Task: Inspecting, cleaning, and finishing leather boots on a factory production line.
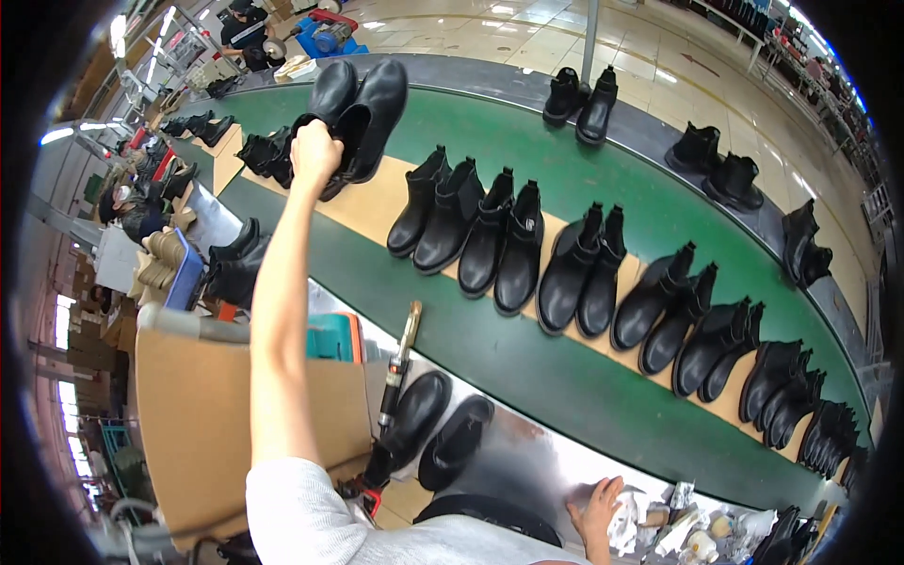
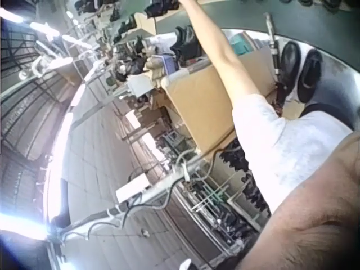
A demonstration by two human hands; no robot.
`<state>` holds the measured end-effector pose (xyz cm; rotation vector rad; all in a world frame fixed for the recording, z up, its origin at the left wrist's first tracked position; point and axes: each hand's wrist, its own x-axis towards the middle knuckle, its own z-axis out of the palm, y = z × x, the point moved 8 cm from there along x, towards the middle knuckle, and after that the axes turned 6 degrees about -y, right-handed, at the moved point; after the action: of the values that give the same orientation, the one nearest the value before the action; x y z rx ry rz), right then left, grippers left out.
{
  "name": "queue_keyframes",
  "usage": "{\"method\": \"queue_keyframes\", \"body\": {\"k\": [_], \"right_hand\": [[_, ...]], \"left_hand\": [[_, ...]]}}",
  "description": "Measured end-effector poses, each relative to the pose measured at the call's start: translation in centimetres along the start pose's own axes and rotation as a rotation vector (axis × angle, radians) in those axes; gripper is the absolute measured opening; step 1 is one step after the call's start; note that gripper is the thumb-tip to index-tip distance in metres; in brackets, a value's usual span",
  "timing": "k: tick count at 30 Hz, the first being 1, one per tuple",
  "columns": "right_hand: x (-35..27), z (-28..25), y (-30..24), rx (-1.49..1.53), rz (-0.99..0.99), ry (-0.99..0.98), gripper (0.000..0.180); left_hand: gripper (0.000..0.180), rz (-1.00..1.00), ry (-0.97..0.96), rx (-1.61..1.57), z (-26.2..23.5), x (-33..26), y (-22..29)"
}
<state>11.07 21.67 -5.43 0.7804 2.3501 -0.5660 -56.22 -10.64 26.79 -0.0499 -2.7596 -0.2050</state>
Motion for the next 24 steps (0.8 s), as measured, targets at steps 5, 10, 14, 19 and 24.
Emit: {"method": "queue_keyframes", "body": {"k": [5,10,14,19,24], "right_hand": [[0.1,1.3,1.3,0.012,-0.026,-0.05,0.111],[0.1,-0.8,0.2,-0.13,0.017,-0.125,0.097],[0.2,-0.6,-0.2,-0.009,-0.033,-0.12,0.111],[0.6,-0.1,-0.3,0.004,-0.087,-0.052,0.112],[0.5,-0.1,-1.0,0.07,-0.094,-0.007,0.108]], "left_hand": [[0.033,0.006,-0.44,-0.112,16.6,7.6,-8.9],[0.047,-0.517,-0.346,-0.124,25.2,2.9,-11.7],[0.032,0.397,0.343,-0.318,16.6,0.1,3.9],[0.037,0.16,-0.658,0.095,26.5,-2.0,8.6],[0.028,0.26,-0.191,-0.006,17.4,-7.8,5.2]]}}
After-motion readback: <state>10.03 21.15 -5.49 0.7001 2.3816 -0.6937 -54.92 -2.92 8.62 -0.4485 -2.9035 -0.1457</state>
